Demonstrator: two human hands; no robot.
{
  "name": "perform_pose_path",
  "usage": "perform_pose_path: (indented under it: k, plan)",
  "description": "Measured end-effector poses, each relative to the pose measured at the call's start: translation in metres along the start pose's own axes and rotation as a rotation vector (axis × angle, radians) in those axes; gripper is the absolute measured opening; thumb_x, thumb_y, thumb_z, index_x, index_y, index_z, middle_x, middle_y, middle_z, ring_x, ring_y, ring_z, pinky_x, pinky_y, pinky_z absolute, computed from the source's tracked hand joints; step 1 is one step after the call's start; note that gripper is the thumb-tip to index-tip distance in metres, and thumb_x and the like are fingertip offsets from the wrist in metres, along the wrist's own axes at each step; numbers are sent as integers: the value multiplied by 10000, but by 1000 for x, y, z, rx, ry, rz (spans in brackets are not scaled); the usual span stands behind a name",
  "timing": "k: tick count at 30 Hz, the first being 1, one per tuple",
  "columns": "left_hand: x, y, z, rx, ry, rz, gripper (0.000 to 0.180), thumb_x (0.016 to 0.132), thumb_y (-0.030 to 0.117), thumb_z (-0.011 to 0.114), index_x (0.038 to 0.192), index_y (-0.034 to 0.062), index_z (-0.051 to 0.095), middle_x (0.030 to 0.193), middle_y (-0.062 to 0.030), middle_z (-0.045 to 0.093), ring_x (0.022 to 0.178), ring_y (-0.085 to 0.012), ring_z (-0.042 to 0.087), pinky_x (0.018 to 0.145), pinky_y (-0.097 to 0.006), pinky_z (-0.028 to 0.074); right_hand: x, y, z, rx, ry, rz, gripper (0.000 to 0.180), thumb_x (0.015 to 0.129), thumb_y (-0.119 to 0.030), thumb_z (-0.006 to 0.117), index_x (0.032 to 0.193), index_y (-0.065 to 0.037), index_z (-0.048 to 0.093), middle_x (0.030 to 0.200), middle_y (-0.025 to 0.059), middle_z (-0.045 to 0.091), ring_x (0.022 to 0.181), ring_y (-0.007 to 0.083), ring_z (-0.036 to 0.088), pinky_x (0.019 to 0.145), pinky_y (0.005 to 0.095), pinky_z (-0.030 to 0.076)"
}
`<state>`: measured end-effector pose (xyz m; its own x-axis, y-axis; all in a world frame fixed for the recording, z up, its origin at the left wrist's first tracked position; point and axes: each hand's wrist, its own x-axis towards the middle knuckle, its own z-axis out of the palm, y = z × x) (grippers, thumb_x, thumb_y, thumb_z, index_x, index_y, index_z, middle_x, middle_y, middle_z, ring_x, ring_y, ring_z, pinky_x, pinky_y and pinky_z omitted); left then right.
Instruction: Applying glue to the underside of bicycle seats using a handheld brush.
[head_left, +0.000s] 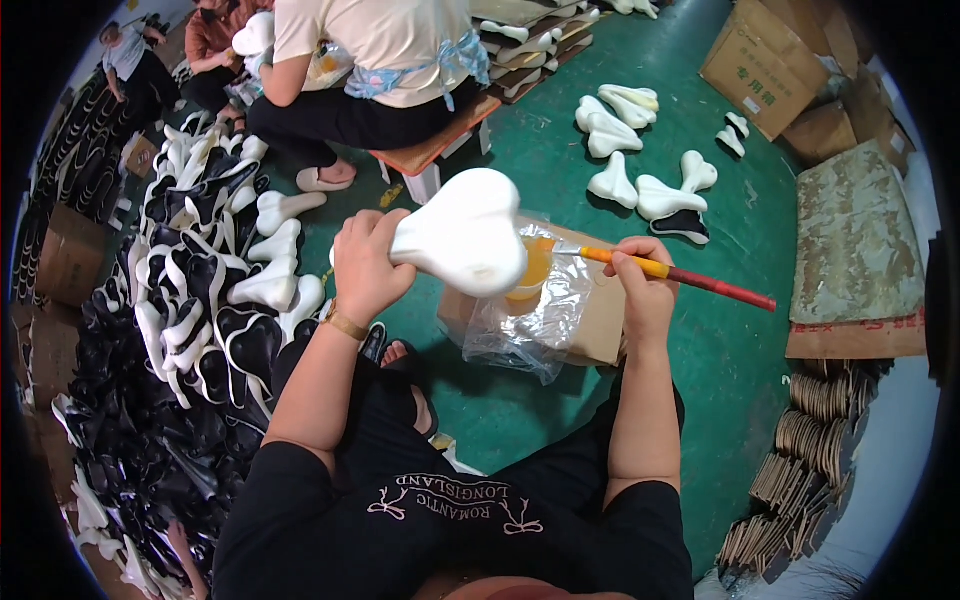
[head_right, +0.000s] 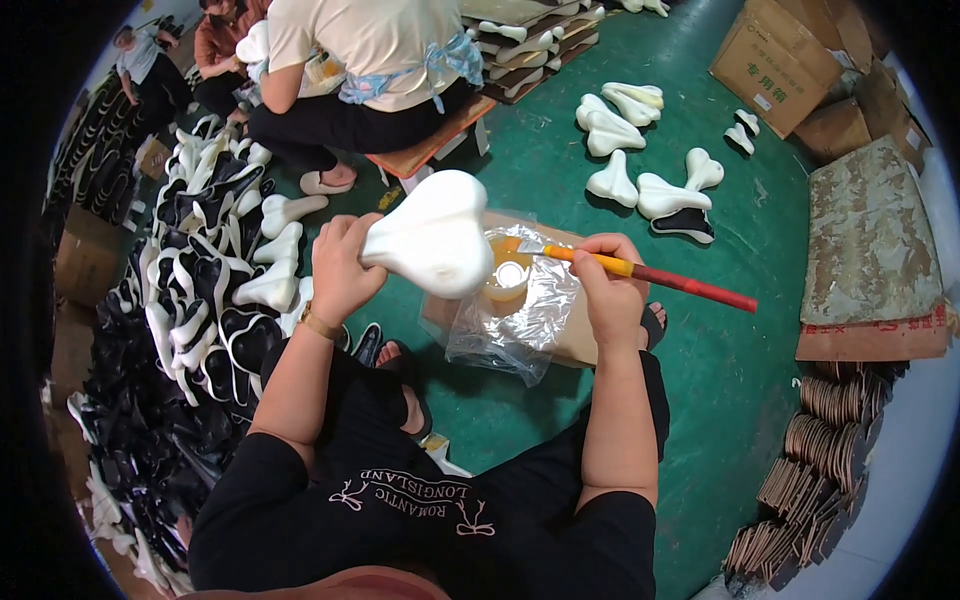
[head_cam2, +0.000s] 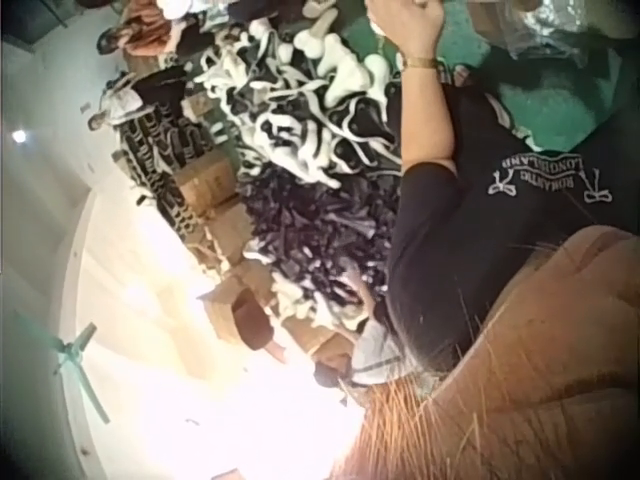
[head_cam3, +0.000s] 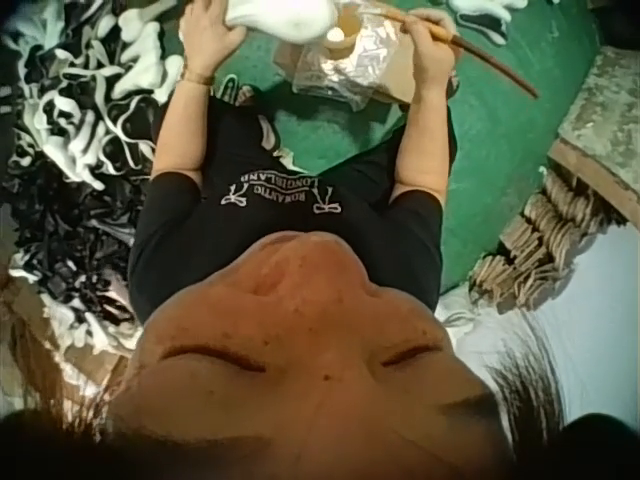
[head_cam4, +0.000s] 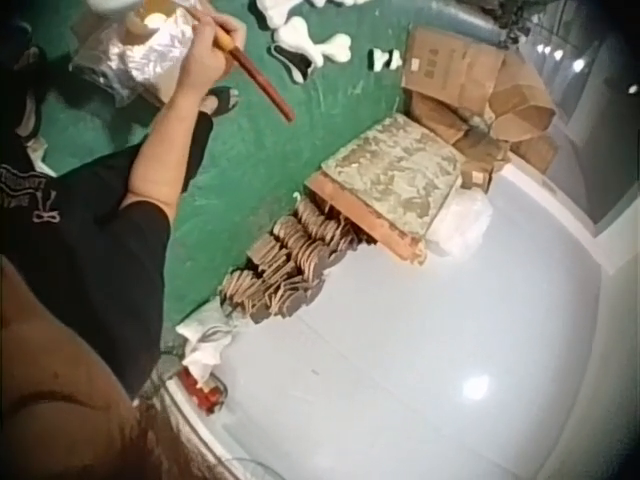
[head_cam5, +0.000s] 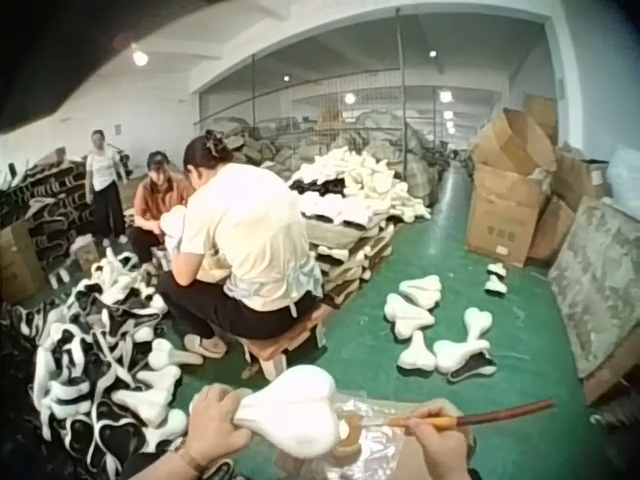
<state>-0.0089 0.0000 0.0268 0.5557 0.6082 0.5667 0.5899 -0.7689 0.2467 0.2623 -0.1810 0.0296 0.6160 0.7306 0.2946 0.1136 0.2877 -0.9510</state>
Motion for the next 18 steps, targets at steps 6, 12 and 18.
perform_pose_path:
  k: [6,12,18]
  plan:
    - [-9,-56,42,-444,-488,-450,564,612,188,689,1154,56,603,1100,-144,608,1019,-296,563,890,-382,459,2,-32,-34,97,277,-108,78,836,-4,629,893,0,577,803,48,597,690,107,580,660,225,483]
    - [160,122,6,-1120,-13,17,497,821,138,661,1275,6,509,1228,-145,556,1114,-226,535,954,-346,429,5,-39,-71,106,460,-129,72,842,-25,629,892,6,587,814,67,611,649,119,577,610,238,497]
    - [129,140,-20,-718,-110,565,282,787,143,659,1055,63,624,1106,-134,560,1072,-286,543,944,-370,433,7,-39,-73,177,470,-189,91,843,-38,637,900,9,584,827,75,605,649,123,568,594,243,501]
